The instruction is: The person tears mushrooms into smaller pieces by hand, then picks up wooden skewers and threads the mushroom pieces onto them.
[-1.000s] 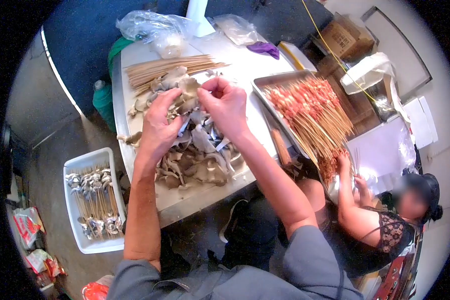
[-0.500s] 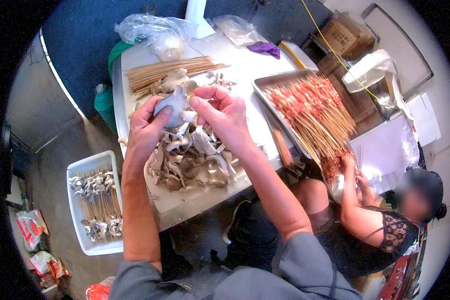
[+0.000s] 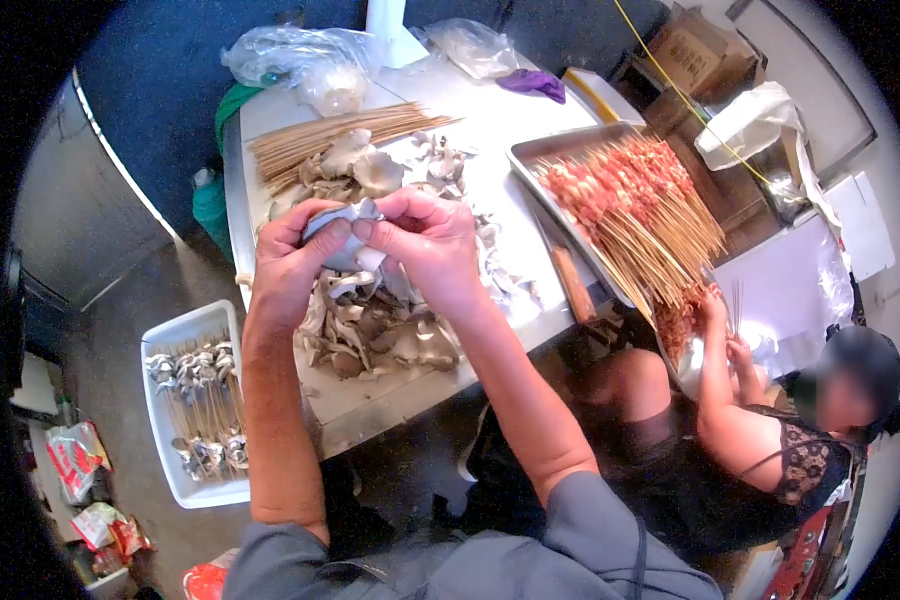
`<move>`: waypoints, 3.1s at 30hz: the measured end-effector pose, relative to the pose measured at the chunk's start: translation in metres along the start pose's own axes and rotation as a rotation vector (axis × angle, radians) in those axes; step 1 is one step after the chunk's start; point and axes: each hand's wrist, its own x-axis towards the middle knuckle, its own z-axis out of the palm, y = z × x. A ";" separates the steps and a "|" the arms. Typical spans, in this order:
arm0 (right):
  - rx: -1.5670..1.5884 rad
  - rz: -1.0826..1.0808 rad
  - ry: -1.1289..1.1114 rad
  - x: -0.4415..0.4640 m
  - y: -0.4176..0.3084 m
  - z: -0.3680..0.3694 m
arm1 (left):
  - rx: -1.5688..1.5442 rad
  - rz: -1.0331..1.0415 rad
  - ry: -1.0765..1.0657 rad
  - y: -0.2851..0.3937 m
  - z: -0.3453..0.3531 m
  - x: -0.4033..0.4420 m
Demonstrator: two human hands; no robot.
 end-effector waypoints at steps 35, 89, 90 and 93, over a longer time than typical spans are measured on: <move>-0.182 -0.045 0.259 -0.016 0.011 -0.028 | 0.254 0.035 0.127 -0.014 0.009 -0.004; -0.048 0.026 0.270 -0.016 0.009 -0.019 | 0.070 0.005 0.223 -0.018 0.016 -0.001; -0.008 0.033 0.313 -0.015 0.008 -0.021 | 0.070 0.004 0.223 -0.020 0.014 0.000; -0.025 -0.005 0.376 -0.013 0.015 -0.028 | 0.123 0.074 0.331 -0.021 0.010 0.000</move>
